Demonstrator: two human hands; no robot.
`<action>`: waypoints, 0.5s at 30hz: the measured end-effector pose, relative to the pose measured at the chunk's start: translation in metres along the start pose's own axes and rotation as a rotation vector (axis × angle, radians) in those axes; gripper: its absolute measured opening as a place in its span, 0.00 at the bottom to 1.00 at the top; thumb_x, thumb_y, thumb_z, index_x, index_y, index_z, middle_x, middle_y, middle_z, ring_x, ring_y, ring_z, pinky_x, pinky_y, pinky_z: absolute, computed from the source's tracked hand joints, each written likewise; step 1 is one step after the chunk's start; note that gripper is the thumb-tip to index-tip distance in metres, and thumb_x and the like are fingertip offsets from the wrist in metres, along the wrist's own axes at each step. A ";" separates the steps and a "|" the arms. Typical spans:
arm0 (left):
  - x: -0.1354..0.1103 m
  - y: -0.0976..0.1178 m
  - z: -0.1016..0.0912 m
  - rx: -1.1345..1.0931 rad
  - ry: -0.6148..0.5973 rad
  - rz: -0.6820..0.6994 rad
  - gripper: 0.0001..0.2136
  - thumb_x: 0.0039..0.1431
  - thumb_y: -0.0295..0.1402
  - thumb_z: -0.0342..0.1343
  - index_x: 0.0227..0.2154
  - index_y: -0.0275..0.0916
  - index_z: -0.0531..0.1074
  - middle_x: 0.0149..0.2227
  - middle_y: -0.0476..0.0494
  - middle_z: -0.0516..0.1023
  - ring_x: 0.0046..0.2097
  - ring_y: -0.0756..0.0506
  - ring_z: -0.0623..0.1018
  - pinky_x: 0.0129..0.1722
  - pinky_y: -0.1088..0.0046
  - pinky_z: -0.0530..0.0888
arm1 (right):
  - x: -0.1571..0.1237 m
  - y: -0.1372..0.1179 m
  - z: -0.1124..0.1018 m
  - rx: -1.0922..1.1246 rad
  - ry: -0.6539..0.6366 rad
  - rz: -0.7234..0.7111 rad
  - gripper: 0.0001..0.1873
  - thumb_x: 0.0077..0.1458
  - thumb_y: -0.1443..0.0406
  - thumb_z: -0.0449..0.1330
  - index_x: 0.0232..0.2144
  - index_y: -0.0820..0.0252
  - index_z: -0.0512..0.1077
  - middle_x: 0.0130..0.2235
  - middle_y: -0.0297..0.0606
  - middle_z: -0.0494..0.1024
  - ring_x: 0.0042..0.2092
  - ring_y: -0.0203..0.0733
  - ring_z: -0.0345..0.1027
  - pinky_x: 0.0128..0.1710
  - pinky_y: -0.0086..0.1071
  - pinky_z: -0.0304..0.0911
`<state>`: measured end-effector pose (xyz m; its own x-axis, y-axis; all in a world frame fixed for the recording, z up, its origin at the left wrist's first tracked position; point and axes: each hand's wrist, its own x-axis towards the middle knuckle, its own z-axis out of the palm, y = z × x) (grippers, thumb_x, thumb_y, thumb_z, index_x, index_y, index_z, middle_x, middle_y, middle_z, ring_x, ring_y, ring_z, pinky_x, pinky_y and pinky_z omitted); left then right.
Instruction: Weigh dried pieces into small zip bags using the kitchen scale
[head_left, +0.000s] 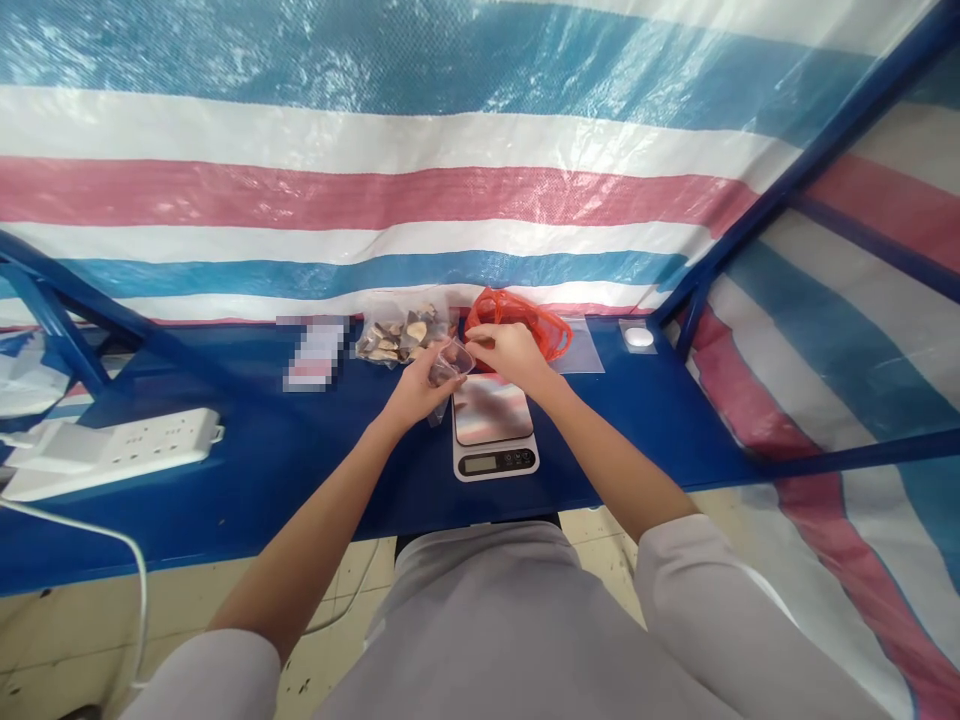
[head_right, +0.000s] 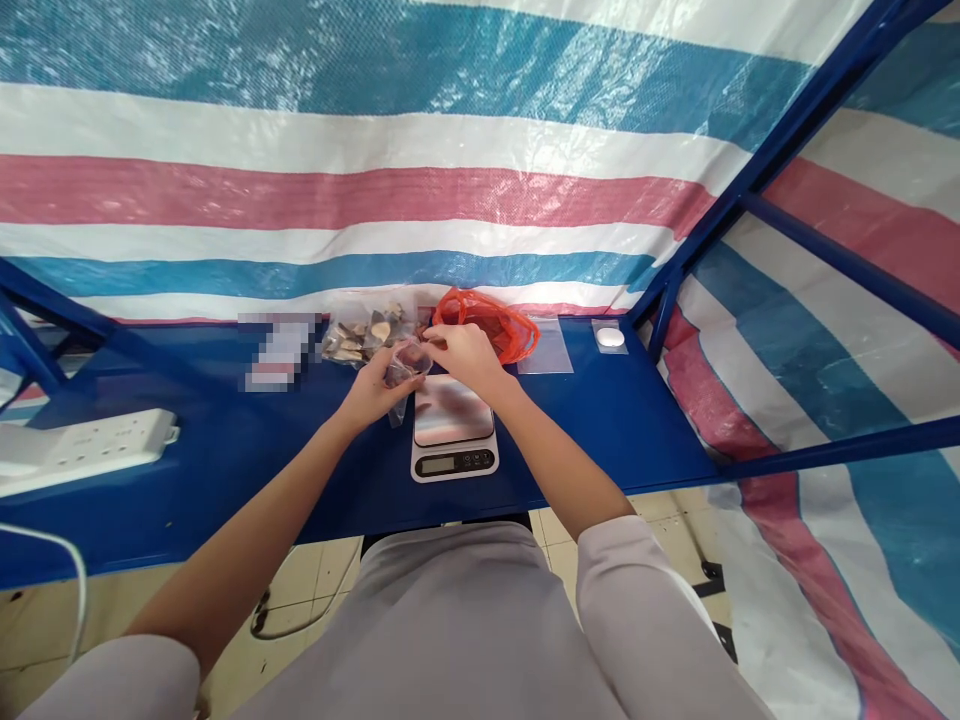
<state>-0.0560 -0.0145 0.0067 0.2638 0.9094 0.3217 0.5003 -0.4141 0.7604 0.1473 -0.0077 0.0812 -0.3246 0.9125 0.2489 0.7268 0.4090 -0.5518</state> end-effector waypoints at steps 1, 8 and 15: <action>0.001 0.001 0.002 0.001 0.012 0.001 0.33 0.55 0.49 0.62 0.61 0.40 0.68 0.52 0.38 0.80 0.49 0.39 0.80 0.52 0.63 0.75 | -0.003 -0.002 -0.002 0.000 0.029 -0.019 0.11 0.63 0.63 0.59 0.42 0.54 0.82 0.39 0.35 0.84 0.39 0.39 0.76 0.45 0.31 0.65; 0.006 0.010 0.011 -0.004 0.039 0.099 0.30 0.55 0.46 0.61 0.58 0.36 0.71 0.59 0.32 0.75 0.60 0.34 0.74 0.61 0.56 0.70 | -0.012 -0.015 -0.008 -0.037 -0.082 -0.037 0.15 0.62 0.55 0.60 0.35 0.56 0.83 0.32 0.37 0.83 0.35 0.39 0.73 0.36 0.30 0.59; -0.001 0.012 0.011 0.046 0.018 0.099 0.35 0.56 0.48 0.61 0.62 0.34 0.67 0.63 0.29 0.71 0.63 0.33 0.72 0.63 0.55 0.68 | -0.011 0.003 -0.005 0.149 -0.054 -0.119 0.11 0.57 0.66 0.60 0.28 0.59 0.82 0.27 0.32 0.80 0.29 0.35 0.68 0.35 0.29 0.60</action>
<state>-0.0415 -0.0206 0.0093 0.2994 0.8642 0.4044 0.5099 -0.5031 0.6978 0.1563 -0.0166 0.0805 -0.4378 0.8550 0.2782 0.5848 0.5058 -0.6341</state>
